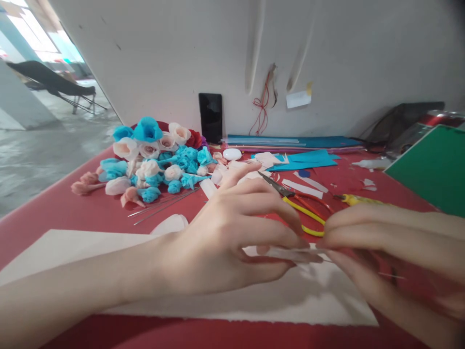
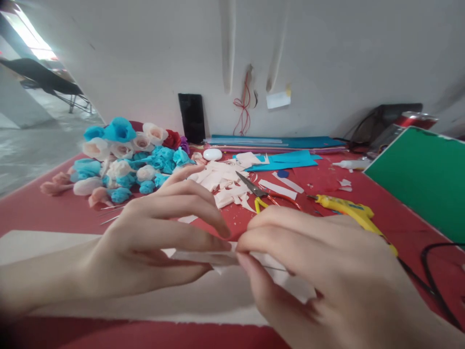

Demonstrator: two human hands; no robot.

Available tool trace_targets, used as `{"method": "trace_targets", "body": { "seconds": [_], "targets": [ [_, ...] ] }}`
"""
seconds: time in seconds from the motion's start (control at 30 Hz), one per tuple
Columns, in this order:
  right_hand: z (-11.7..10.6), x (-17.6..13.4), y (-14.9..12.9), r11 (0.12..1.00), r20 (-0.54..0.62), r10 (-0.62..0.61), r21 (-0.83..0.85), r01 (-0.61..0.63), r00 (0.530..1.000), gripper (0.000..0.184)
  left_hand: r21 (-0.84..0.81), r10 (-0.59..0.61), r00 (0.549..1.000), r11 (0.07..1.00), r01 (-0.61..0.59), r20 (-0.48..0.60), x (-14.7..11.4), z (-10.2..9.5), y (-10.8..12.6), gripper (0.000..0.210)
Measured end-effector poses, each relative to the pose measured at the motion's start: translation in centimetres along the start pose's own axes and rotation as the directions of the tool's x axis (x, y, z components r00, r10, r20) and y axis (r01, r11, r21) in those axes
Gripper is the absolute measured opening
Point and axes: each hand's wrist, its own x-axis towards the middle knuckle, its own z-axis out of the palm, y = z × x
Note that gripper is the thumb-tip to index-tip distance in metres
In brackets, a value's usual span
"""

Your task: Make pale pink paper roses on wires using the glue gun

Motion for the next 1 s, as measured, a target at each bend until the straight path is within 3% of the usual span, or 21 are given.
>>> {"method": "trace_targets", "body": {
  "seconds": [0.1, 0.27, 0.37, 0.47, 0.67, 0.77, 0.87, 0.93, 1.0],
  "targets": [
    [-0.1, -0.1, -0.2, 0.992, -0.002, 0.101, 0.074, -0.101, 0.995, 0.009, -0.006, 0.037, 0.999, 0.999, -0.037, -0.021, -0.1, -0.1, 0.0, 0.006],
    [0.2, 0.2, -0.6, 0.967, -0.009, 0.154, 0.209, -0.149, 0.988, 0.009, -0.03, 0.088, 0.995, 0.996, -0.089, -0.036, -0.3, -0.4, 0.0, 0.007],
    [0.4, 0.6, -0.4, 0.899, 0.06, 0.231, 0.367, -0.237, 0.971, 0.013, -0.023, 0.106, 0.994, 0.994, -0.107, -0.025, -0.3, -0.4, 0.0, 0.009],
    [0.7, 0.6, 0.0, 0.831, 0.194, 0.227, 0.471, -0.294, 0.954, 0.015, -0.016, 0.112, 0.994, 0.994, -0.112, -0.01, -0.2, -0.4, 0.0, 0.009],
    [1.1, 1.1, 0.2, 0.788, 0.292, 0.224, 0.507, -0.349, 0.93, 0.014, -0.001, 0.137, 0.991, 0.991, -0.137, 0.008, -0.2, -0.3, -0.2, 0.007],
    [0.6, 1.6, 1.0, 0.824, 0.197, 0.332, 0.414, -0.385, 0.922, 0.013, -0.027, 0.129, 0.991, 0.991, -0.129, 0.016, -0.5, 0.3, -0.7, 0.007],
    [-0.5, 1.0, 3.4, 0.904, -0.06, 0.427, 0.054, -0.425, 0.902, 0.021, -0.045, 0.106, 0.994, 0.993, -0.106, -0.002, -1.0, 1.9, -1.6, 0.007],
    [-1.3, -0.8, 6.2, 0.864, -0.163, 0.474, -0.104, -0.493, 0.865, 0.026, -0.062, 0.034, 0.999, 0.997, -0.036, -0.025, -1.4, 3.2, -2.4, 0.007],
    [-1.7, -3.7, 9.4, 0.788, -0.153, 0.535, -0.266, -0.555, 0.831, 0.025, -0.097, -0.082, 0.996, 0.992, 0.078, -0.037, -1.9, 4.3, -3.1, 0.008]
  ]
}}
